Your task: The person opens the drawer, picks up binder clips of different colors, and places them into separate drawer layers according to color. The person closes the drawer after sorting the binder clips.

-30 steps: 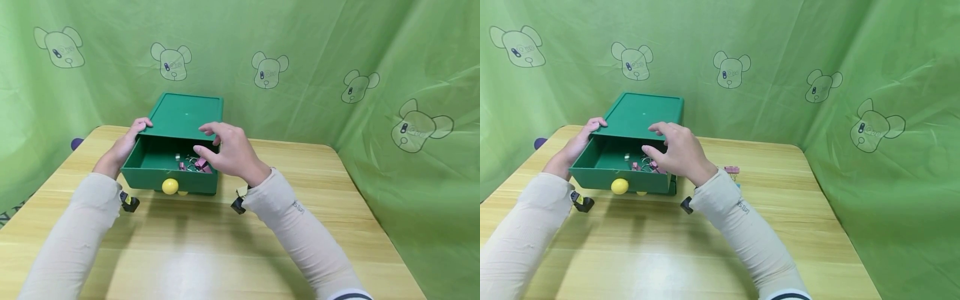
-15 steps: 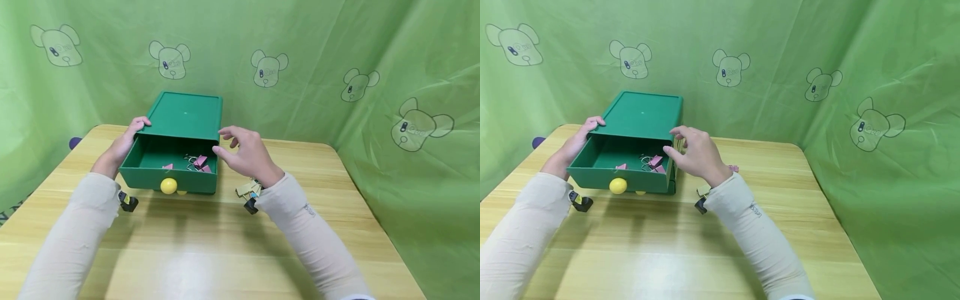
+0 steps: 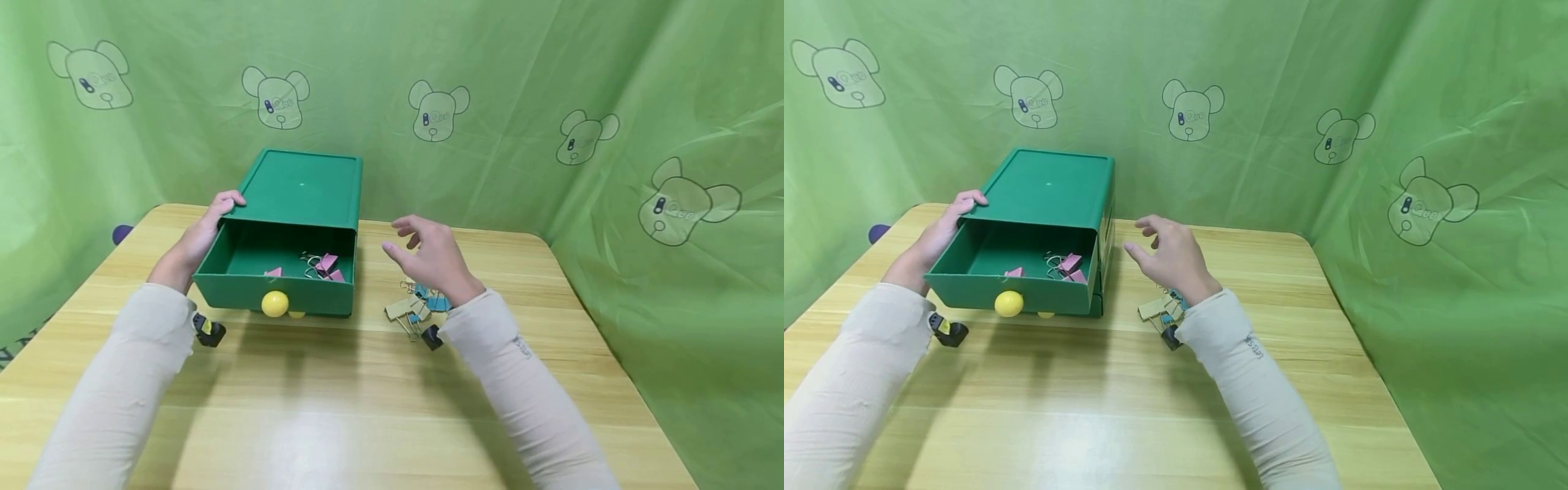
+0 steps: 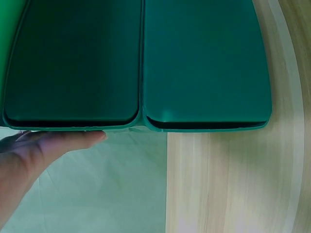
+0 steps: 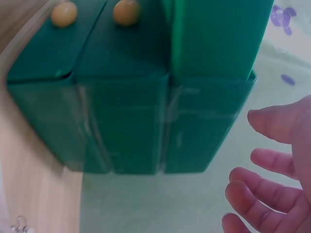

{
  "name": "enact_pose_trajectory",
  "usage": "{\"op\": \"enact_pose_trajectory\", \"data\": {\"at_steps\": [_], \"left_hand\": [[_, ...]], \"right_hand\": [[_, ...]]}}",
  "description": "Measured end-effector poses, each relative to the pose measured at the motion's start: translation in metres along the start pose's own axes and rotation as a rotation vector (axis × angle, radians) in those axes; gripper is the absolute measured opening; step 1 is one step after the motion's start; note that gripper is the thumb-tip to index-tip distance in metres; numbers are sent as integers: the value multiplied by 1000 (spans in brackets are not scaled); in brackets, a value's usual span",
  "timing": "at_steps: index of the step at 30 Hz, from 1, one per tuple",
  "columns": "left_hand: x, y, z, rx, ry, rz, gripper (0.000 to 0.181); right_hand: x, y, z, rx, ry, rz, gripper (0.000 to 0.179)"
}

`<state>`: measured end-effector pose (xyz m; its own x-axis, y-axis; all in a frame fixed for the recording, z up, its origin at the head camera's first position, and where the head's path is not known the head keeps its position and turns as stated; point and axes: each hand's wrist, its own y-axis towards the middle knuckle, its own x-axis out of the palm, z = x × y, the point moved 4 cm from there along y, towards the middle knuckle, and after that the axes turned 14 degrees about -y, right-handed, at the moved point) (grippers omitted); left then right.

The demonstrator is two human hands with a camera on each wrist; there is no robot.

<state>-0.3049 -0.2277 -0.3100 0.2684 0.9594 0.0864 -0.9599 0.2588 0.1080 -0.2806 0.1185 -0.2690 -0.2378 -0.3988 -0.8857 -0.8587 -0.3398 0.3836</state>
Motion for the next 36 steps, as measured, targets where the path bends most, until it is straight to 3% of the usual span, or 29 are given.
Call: {"op": "enact_pose_trajectory", "data": {"at_steps": [19, 26, 36], "left_hand": [[0, 0, -1, -2, 2, -4, 21], [0, 0, -2, 7, 2, -7, 20], [-1, 1, -2, 8, -9, -2, 21]], "right_hand": [[39, 0, 84, 234, -7, -134, 42], [62, -10, 121, 307, -33, -259, 40], [83, -17, 153, 356, -69, -345, 39]]}}
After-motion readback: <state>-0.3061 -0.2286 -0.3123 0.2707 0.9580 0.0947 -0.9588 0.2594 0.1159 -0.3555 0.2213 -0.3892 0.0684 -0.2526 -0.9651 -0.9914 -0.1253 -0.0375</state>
